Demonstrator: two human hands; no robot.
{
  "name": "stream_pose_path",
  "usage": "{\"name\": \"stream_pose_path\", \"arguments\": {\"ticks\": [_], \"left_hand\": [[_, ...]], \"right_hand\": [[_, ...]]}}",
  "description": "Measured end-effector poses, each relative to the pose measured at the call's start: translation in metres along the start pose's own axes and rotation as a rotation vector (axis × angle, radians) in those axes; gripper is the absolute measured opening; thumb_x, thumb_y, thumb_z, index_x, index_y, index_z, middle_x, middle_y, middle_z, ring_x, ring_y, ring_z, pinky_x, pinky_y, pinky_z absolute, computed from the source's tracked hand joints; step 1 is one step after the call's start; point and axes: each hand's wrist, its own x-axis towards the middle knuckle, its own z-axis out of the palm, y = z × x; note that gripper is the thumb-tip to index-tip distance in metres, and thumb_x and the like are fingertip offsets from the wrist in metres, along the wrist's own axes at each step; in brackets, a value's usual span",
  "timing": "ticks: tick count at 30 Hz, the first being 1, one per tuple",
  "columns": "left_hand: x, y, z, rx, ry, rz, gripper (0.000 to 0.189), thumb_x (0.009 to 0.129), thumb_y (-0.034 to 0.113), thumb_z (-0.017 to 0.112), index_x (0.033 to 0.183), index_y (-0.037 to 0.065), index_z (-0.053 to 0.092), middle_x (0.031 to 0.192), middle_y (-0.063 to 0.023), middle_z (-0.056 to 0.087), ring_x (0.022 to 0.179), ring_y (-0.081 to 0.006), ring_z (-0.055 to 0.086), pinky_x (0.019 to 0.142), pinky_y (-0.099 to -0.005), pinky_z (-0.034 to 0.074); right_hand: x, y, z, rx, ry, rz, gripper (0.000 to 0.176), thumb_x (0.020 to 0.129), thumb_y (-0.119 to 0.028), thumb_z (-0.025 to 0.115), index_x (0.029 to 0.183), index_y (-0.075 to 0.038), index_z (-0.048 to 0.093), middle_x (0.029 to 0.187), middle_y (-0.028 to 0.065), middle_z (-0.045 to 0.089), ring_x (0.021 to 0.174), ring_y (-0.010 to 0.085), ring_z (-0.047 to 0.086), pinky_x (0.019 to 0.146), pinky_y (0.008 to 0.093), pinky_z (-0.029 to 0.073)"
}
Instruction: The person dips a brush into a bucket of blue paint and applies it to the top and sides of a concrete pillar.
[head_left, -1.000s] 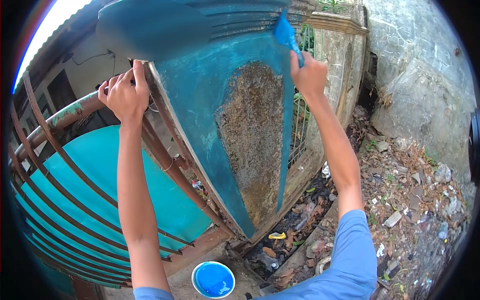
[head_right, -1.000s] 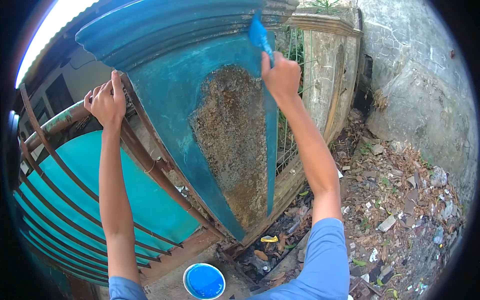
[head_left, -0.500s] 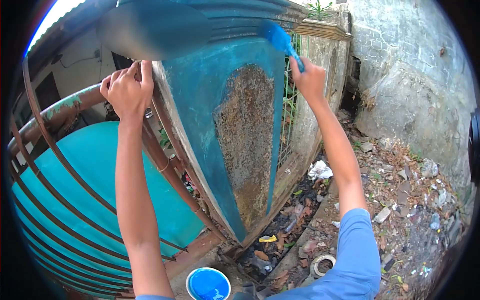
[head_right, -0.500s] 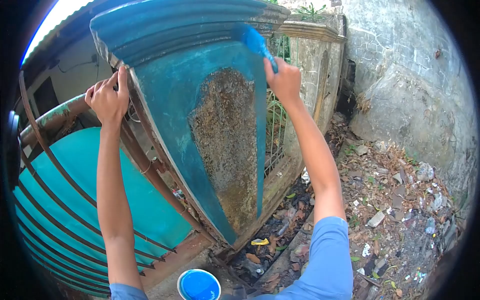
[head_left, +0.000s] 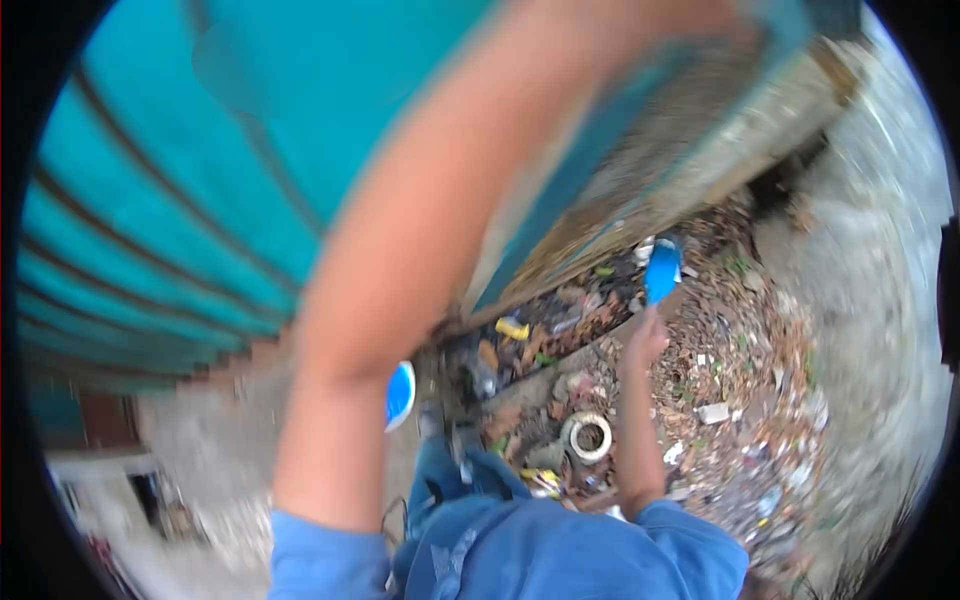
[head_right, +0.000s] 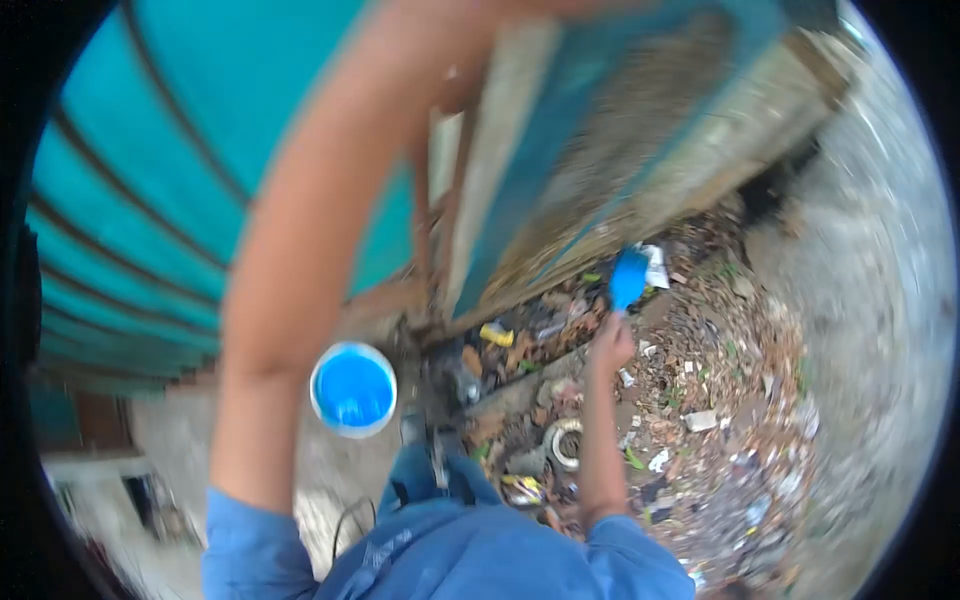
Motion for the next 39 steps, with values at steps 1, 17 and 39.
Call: {"name": "stream_pose_path", "arguments": {"ticks": [1,17,39], "left_hand": [[-0.038,0.022,-0.010,-0.117,0.050,-0.009,0.042,0.088,0.038,0.054,0.083,-0.001,0.068,0.078,-0.0171,0.066,0.079,-0.0312,0.065,0.084,-0.0446,0.049],[-0.777,0.151,-0.181,-0.035,-0.038,-1.991,0.029,0.083,0.025,0.069,0.099,0.001,0.070,0.090,-0.0145,0.071,0.082,-0.0250,0.070,0.074,-0.0335,0.054],[-0.909,0.249,-0.232,0.092,0.252,-2.448,0.036,0.090,0.030,0.062,0.104,-0.004,0.067,0.093,-0.0175,0.070,0.089,-0.0250,0.070,0.083,-0.0334,0.052]], "right_hand": [[-0.036,0.093,-0.005,-0.072,-0.144,-0.026,0.045,0.096,-0.035,0.054,0.071,0.002,0.060,0.052,0.0047,0.050,0.050,0.0182,0.048,0.051,0.0373,0.039],[-0.400,0.372,0.234,-0.847,-1.810,-0.701,0.036,0.086,-0.036,0.059,0.088,-0.001,0.066,0.088,0.0228,0.065,0.081,0.0445,0.062,0.074,0.0504,0.051],[-0.534,0.448,0.296,-1.006,-1.855,-0.953,0.029,0.085,-0.026,0.061,0.072,-0.001,0.066,0.075,0.0218,0.066,0.074,0.0412,0.065,0.066,0.0474,0.052]]}}
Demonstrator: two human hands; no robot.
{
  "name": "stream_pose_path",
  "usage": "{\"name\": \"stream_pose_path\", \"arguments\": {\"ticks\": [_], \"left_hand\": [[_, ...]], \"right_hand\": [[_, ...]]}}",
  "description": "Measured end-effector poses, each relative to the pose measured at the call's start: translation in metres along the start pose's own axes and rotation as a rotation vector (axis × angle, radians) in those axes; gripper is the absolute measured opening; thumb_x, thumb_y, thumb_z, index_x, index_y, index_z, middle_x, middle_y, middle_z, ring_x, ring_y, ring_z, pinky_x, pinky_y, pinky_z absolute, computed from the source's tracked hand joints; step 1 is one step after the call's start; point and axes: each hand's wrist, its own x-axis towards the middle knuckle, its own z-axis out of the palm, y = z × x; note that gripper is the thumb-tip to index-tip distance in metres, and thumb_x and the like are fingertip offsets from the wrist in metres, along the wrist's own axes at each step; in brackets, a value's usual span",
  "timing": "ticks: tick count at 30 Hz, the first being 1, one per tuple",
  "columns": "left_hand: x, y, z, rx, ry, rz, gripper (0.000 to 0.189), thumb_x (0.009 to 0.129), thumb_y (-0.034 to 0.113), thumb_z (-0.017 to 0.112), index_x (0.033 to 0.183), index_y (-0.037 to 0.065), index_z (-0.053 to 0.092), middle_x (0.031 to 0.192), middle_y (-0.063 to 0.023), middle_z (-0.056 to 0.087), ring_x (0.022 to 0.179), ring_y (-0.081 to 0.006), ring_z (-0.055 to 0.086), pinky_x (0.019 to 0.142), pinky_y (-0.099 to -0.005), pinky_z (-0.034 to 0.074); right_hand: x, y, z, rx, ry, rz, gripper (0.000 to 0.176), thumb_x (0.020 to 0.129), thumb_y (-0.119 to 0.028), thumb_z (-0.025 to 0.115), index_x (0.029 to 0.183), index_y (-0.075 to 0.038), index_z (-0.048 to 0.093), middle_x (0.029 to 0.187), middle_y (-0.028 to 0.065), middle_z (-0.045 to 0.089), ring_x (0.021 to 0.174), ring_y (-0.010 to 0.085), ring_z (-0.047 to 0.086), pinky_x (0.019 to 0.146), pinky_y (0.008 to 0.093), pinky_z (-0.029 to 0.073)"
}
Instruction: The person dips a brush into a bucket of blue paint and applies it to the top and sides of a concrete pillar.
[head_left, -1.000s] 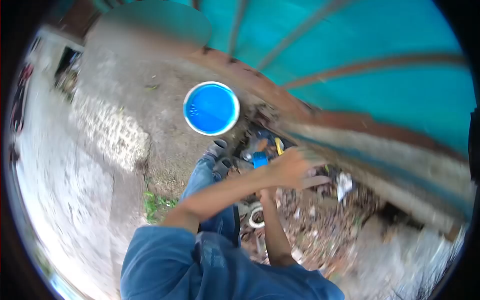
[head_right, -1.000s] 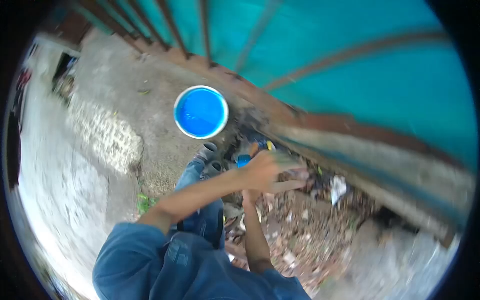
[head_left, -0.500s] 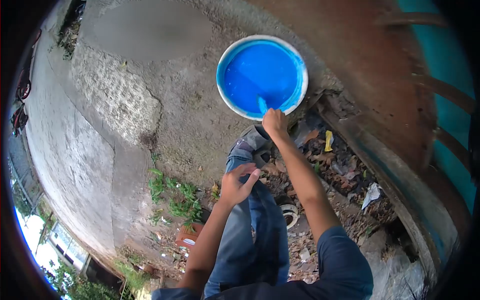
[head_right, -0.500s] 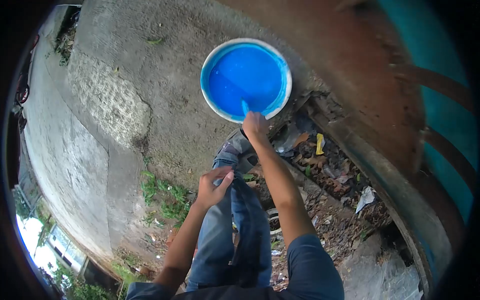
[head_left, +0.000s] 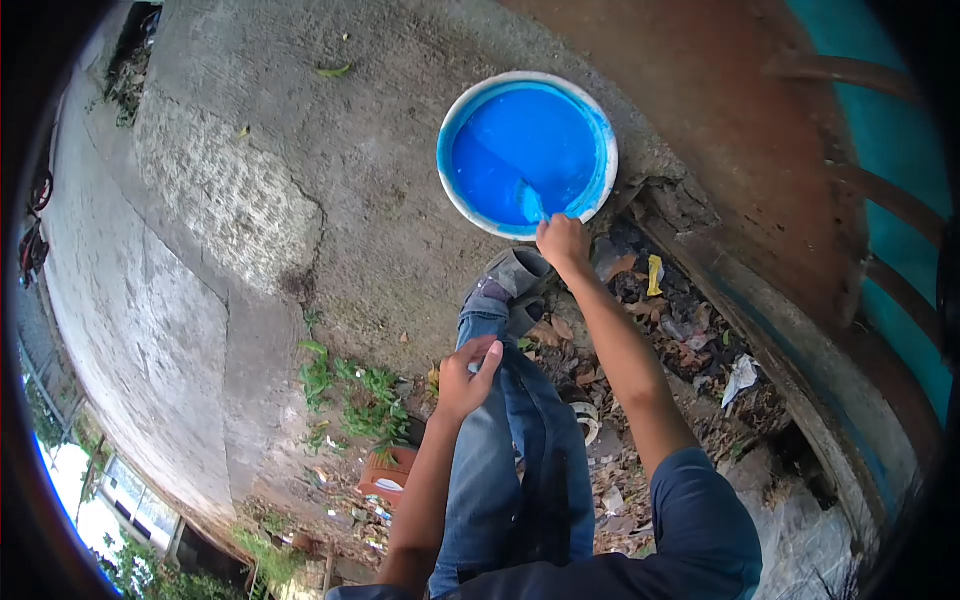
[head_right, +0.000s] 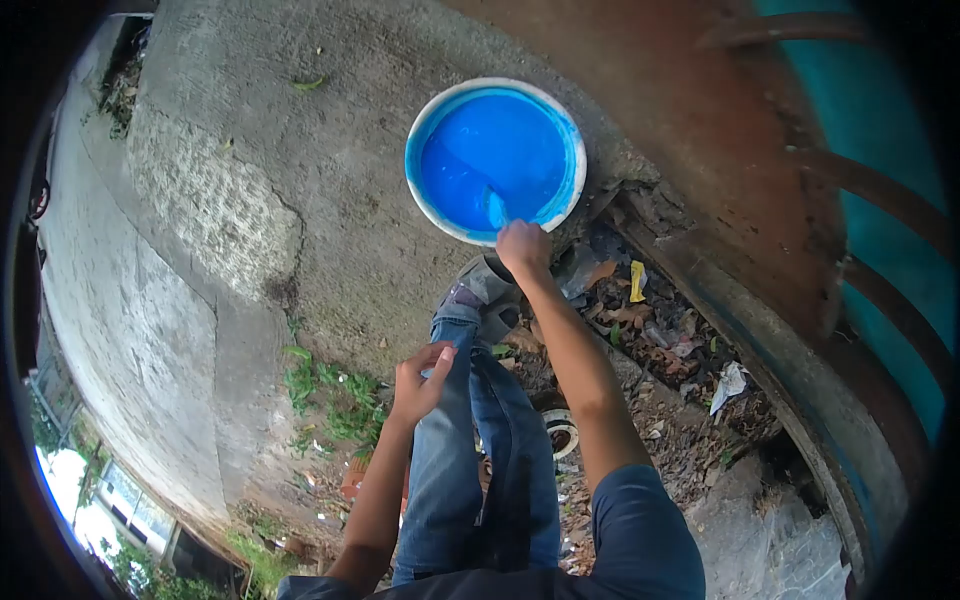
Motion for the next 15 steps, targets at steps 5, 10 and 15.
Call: {"name": "stream_pose_path", "arguments": {"ticks": [5,10,15], "left_hand": [[-0.003,0.034,-0.006,0.032,0.003,0.094,0.035,0.091,0.029,0.061,0.102,-0.003,0.067,0.091,-0.0174,0.071,0.089,-0.0246,0.070,0.082,-0.0332,0.053],[-0.012,0.055,-0.013,0.078,-0.009,0.146,0.034,0.092,0.029,0.060,0.101,-0.003,0.068,0.089,-0.0165,0.071,0.086,-0.0227,0.070,0.080,-0.0323,0.052],[-0.027,0.075,-0.022,0.029,-0.031,0.246,0.036,0.096,0.028,0.054,0.097,-0.006,0.067,0.088,-0.0141,0.071,0.083,-0.0161,0.067,0.077,-0.0292,0.051]], "right_hand": [[-0.039,0.056,-0.027,0.476,0.019,0.040,0.039,0.086,-0.037,0.062,0.072,0.000,0.062,0.062,0.0126,0.061,0.059,0.0271,0.060,0.055,0.0413,0.044],[-0.095,0.063,-0.093,1.216,-0.208,0.322,0.040,0.086,-0.037,0.067,0.067,-0.003,0.059,0.049,-0.0016,0.044,0.044,0.0090,0.043,0.041,0.0274,0.030],[-0.144,0.052,-0.145,1.497,-0.141,0.360,0.036,0.088,-0.032,0.066,0.068,-0.004,0.058,0.051,-0.0029,0.042,0.042,0.0054,0.036,0.040,0.0226,0.023]]}}
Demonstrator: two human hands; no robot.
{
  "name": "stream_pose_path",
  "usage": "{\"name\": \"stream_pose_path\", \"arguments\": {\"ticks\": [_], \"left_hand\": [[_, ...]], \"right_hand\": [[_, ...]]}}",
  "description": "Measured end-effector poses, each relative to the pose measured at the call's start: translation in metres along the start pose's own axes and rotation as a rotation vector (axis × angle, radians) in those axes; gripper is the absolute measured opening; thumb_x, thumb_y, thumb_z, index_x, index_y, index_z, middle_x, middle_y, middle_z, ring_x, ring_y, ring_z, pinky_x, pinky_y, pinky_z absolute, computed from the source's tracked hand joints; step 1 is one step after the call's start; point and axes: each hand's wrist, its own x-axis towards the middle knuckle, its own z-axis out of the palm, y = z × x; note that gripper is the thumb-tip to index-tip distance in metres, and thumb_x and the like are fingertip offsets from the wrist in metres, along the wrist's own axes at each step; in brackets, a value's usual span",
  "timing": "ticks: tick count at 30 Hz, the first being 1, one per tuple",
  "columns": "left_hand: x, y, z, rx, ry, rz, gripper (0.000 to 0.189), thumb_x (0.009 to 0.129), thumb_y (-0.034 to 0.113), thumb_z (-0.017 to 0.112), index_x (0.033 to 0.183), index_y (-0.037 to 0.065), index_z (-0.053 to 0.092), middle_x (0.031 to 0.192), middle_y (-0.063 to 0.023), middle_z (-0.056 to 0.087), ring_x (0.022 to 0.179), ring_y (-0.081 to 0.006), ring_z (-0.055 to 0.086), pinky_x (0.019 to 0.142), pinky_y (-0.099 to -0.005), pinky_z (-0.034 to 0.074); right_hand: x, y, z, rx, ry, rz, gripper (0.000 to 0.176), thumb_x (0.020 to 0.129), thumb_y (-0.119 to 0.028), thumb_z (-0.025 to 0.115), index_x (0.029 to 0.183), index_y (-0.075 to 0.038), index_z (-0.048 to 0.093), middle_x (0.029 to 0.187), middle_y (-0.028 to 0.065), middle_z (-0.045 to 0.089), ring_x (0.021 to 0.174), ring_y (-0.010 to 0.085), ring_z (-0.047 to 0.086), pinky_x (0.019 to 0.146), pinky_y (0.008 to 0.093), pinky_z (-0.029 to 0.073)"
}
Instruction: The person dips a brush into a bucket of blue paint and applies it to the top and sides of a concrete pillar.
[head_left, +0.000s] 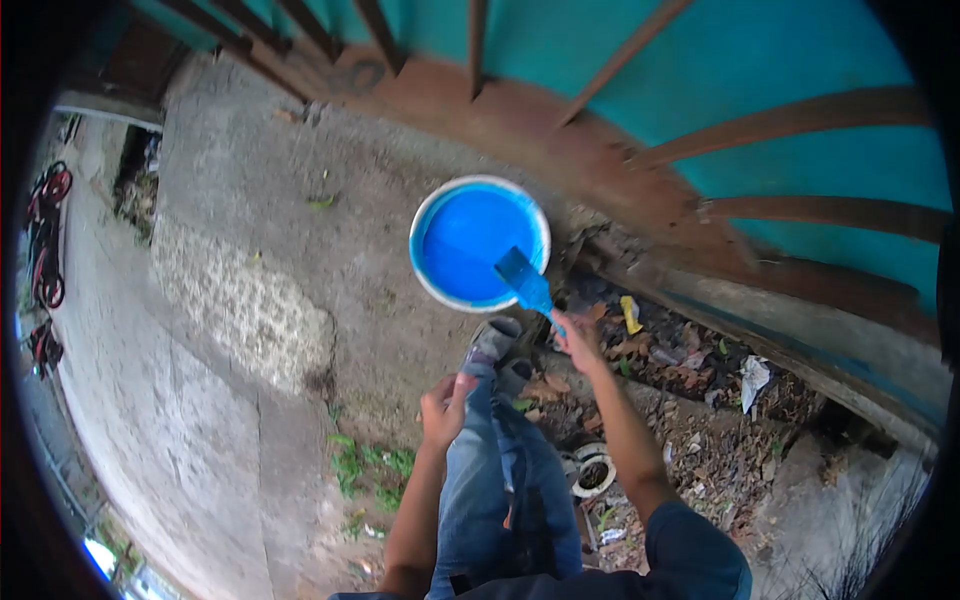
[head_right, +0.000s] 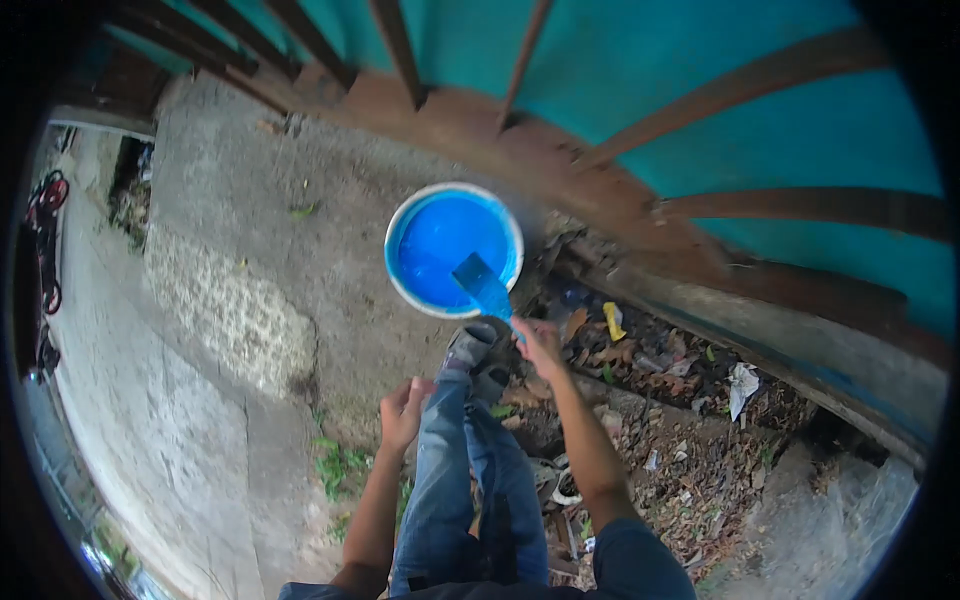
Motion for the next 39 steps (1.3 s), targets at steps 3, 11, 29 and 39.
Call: {"name": "stream_pose_path", "arguments": {"ticks": [3,11,29,39], "left_hand": [[-0.001,0.034,0.004,-0.143,0.044,0.103,0.042,0.101,0.028,0.046,0.090,-0.006,0.067,0.084,-0.0117,0.069,0.079,-0.0186,0.065,0.077,-0.0314,0.050],[-0.009,0.201,0.018,-0.415,0.394,0.486,0.047,0.102,0.026,0.041,0.066,-0.001,0.055,0.070,-0.0108,0.061,0.067,-0.0176,0.057,0.065,-0.0326,0.046],[-0.254,0.635,0.238,-0.206,0.278,2.020,0.029,0.091,0.009,0.056,0.118,0.000,0.056,0.128,-0.0190,0.055,0.119,-0.0331,0.052,0.102,-0.0419,0.037],[-0.291,0.785,0.294,0.103,0.683,2.024,0.059,0.095,0.034,0.054,0.142,0.003,0.036,0.148,-0.0164,0.035,0.142,-0.0273,0.025,0.115,-0.0500,0.012]], "right_hand": [[-0.043,-0.028,-0.002,0.144,-0.059,-0.055,0.035,0.090,-0.032,0.063,0.070,-0.004,0.057,0.052,-0.0021,0.043,0.042,0.0061,0.036,0.040,0.0230,0.025],[-0.231,-0.109,-0.027,0.338,-0.145,-0.447,0.033,0.096,-0.028,0.052,0.075,-0.003,0.057,0.053,-0.0007,0.043,0.043,0.0075,0.038,0.042,0.0232,0.027],[-0.748,-0.210,-0.460,0.069,1.171,-1.043,0.021,0.085,-0.024,0.065,0.076,-0.005,0.065,0.056,-0.0042,0.050,0.043,0.0036,0.039,0.035,0.0202,0.022],[-0.878,-0.402,-0.492,-0.694,2.248,-1.070,0.032,0.078,-0.028,0.059,0.073,0.002,0.067,0.069,0.0223,0.066,0.065,0.0345,0.066,0.063,0.0436,0.052]]}}
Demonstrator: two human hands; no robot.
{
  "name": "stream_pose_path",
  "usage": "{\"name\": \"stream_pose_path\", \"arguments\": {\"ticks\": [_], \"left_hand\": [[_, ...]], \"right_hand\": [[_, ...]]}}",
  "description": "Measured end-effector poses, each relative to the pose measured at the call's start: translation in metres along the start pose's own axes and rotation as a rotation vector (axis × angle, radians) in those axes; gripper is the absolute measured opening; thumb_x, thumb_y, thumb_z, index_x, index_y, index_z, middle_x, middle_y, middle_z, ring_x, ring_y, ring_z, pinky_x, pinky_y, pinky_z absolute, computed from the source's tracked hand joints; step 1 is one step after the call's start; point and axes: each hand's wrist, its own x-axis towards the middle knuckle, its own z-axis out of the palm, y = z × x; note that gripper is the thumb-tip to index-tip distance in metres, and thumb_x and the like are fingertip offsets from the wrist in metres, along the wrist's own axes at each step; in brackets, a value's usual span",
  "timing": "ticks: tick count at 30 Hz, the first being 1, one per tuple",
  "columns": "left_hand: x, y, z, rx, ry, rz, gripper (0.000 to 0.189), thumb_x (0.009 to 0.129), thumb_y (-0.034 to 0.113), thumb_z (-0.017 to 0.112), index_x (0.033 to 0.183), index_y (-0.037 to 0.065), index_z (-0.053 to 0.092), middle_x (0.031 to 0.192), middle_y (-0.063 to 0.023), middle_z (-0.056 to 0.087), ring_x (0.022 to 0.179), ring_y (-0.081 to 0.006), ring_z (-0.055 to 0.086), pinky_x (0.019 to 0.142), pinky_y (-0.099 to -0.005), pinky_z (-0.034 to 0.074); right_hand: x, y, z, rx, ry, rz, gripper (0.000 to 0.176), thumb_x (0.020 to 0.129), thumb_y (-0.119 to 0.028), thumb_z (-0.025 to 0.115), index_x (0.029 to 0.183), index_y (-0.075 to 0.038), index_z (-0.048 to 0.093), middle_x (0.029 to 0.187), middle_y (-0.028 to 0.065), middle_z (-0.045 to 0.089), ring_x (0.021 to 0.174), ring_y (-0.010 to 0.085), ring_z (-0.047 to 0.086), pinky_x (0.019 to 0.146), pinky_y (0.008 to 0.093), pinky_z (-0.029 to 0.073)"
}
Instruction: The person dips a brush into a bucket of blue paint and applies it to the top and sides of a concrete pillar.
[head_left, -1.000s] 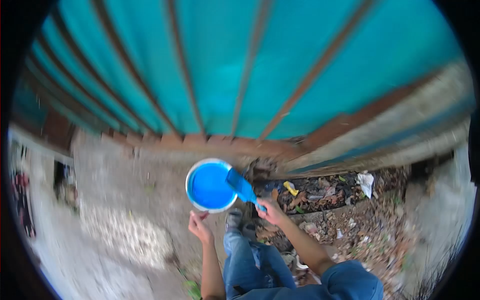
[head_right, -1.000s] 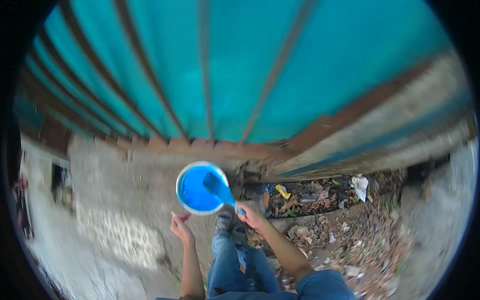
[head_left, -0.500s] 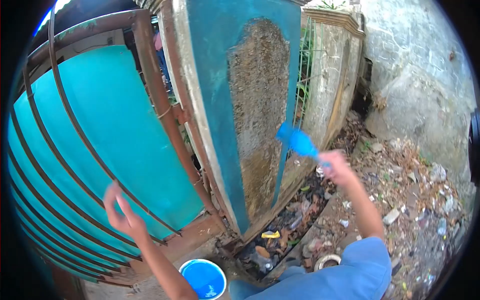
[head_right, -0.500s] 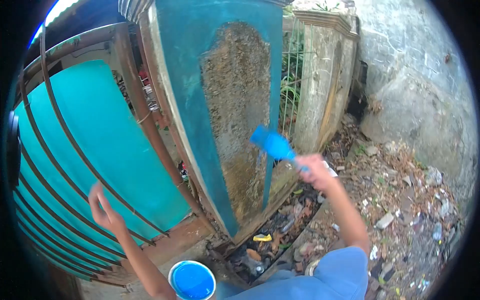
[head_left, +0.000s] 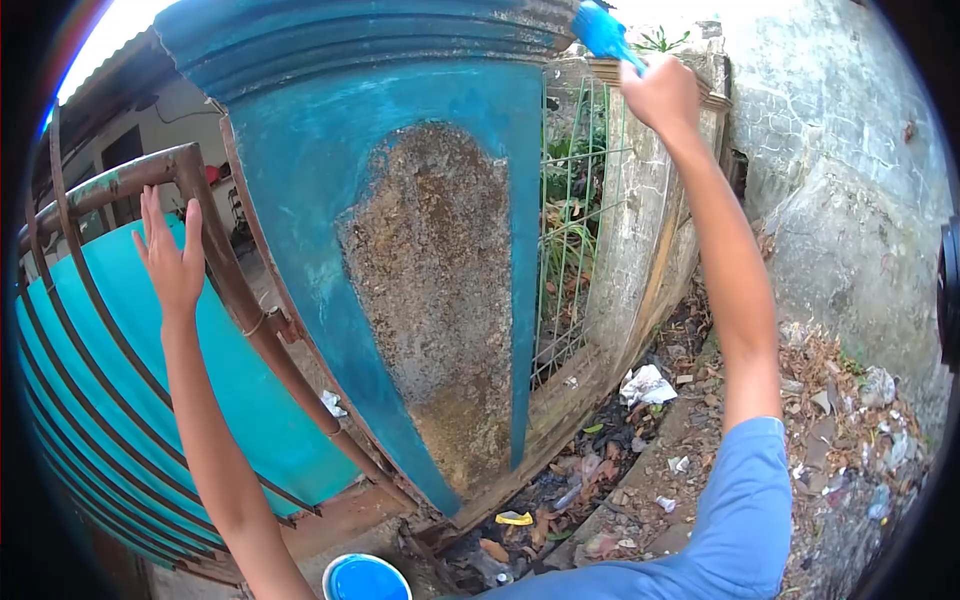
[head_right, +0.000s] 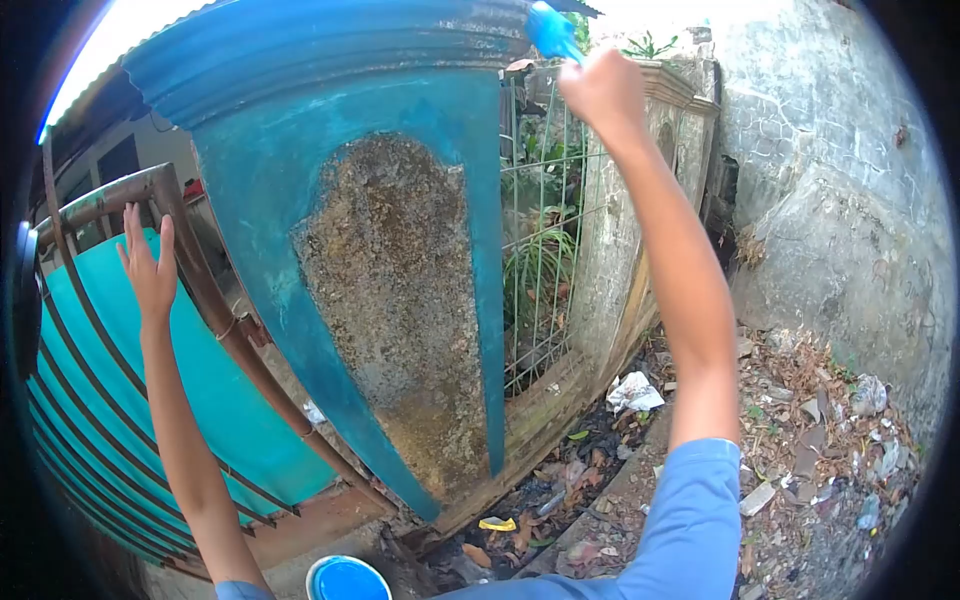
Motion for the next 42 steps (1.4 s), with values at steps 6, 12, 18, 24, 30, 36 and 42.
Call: {"name": "stream_pose_path", "arguments": {"ticks": [6,12,18,24,30,36,42], "left_hand": [[-0.013,0.012,0.012,0.052,0.073,0.087,0.059,0.095,0.032,0.053,0.141,0.000,0.036,0.148,-0.0178,0.036,0.142,-0.0299,0.025,0.114,-0.0526,0.011],[-0.028,0.050,-0.013,-0.032,0.151,0.061,0.052,0.098,0.028,0.049,0.140,0.001,0.038,0.148,-0.0166,0.036,0.142,-0.0315,0.023,0.115,-0.0515,0.012],[-0.063,0.088,-0.054,-0.141,0.152,0.000,0.047,0.097,0.020,0.050,0.139,0.001,0.040,0.148,-0.0165,0.036,0.143,-0.0314,0.023,0.115,-0.0498,0.014],[-0.094,0.110,-0.096,-0.183,0.155,-0.125,0.047,0.100,0.026,0.041,0.138,-0.001,0.040,0.148,-0.0156,0.036,0.143,-0.0299,0.022,0.115,-0.0469,0.017],[-0.113,0.121,-0.133,-0.246,0.199,-0.197,0.051,0.102,0.034,0.036,0.136,-0.003,0.041,0.147,-0.0168,0.037,0.142,-0.0303,0.025,0.116,-0.0469,0.018],[-0.128,0.139,-0.143,-0.335,0.220,-0.257,0.054,0.102,0.038,0.033,0.135,-0.003,0.041,0.146,-0.0176,0.038,0.141,-0.0310,0.026,0.116,-0.0470,0.018],[-0.155,0.146,-0.140,-0.385,0.168,-0.320,0.054,0.102,0.037,0.033,0.135,-0.004,0.041,0.146,-0.0180,0.037,0.141,-0.0304,0.025,0.116,-0.0461,0.018]], "right_hand": [[-0.027,-0.072,0.029,0.045,-0.007,-0.037,0.027,0.081,-0.023,0.060,0.077,0.003,0.067,0.073,0.0247,0.066,0.071,0.0363,0.068,0.066,0.0453,0.055],[-0.063,-0.077,0.019,0.402,0.222,-0.253,0.025,0.081,-0.022,0.065,0.071,0.001,0.065,0.050,0.0177,0.057,0.050,0.0358,0.061,0.051,0.0399,0.050],[-0.040,-0.054,0.035,0.530,0.144,-0.291,0.026,0.082,-0.027,0.064,0.083,-0.002,0.070,0.054,0.0154,0.060,0.049,0.0330,0.061,0.052,0.0369,0.050],[0.001,0.004,0.069,0.349,0.223,-0.295,0.033,0.084,-0.036,0.062,0.086,-0.005,0.072,0.055,0.0144,0.060,0.052,0.0291,0.062,0.054,0.0385,0.049],[0.009,0.064,0.078,0.192,0.224,-0.081,0.028,0.083,-0.029,0.059,0.077,-0.003,0.068,0.061,0.0177,0.062,0.059,0.0357,0.064,0.060,0.0441,0.051],[-0.021,0.035,0.082,0.171,0.117,0.048,0.029,0.086,-0.028,0.059,0.075,-0.002,0.066,0.061,0.0181,0.063,0.060,0.0337,0.066,0.057,0.0433,0.053],[-0.073,-0.056,0.083,0.151,0.103,-0.074,0.024,0.089,-0.022,0.057,0.079,0.000,0.062,0.065,0.0182,0.065,0.061,0.0334,0.068,0.054,0.0418,0.055]]}}
